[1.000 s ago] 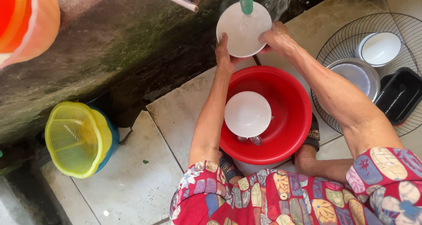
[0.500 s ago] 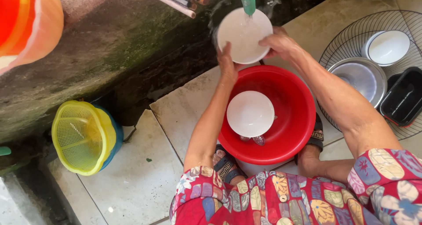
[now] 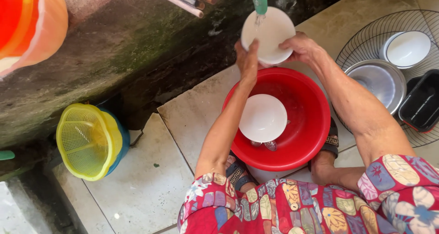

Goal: Washing ceramic bowls and utensils with soap and water at a low-level tap.

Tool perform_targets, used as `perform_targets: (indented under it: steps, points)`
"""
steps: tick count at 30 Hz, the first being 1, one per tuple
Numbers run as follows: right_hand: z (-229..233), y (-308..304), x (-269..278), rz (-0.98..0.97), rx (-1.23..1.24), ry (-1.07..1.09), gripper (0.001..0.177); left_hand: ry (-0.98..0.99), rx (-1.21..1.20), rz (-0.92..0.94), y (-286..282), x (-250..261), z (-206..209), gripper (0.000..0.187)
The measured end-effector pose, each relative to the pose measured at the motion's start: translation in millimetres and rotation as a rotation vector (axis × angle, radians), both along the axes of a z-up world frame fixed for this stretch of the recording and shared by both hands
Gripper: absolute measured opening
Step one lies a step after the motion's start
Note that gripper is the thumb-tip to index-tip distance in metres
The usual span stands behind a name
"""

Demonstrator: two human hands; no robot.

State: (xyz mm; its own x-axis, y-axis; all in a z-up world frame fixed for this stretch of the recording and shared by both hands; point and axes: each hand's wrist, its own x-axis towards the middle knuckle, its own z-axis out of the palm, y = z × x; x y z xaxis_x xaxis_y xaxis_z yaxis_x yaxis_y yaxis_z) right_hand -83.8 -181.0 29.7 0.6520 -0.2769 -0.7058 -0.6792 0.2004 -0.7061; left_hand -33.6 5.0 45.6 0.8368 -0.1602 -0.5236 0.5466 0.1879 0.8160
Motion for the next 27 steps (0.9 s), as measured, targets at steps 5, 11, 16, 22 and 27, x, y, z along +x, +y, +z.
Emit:
perform_targets:
  steps: [5, 11, 16, 22, 27]
  points:
    - [4.2, 11.9, 10.2, -0.217, 0.263, -0.078, 0.038, 0.185, 0.145, -0.123, -1.6, 39.8, -8.5, 0.070]
    - [51.4, 49.2, 35.4, 0.351, -0.838, -0.306, 0.041, 0.485, -0.358, 0.195, 8.7, 31.3, -142.8, 0.040]
    - [85.3, 66.4, 50.8, 0.560, -1.656, -0.670, 0.070, 0.376, -0.605, 0.029, -8.1, 45.7, -131.8, 0.027]
    - [105.7, 39.1, 28.1, 0.567, -1.851, -1.021, 0.029, 0.082, -0.420, 0.033, -21.0, 58.5, -108.9, 0.031]
    - [83.1, 12.5, 4.5, 0.394, -1.594, -0.825, 0.056, -0.408, -0.188, -0.089, -26.9, 50.5, -46.6, 0.048]
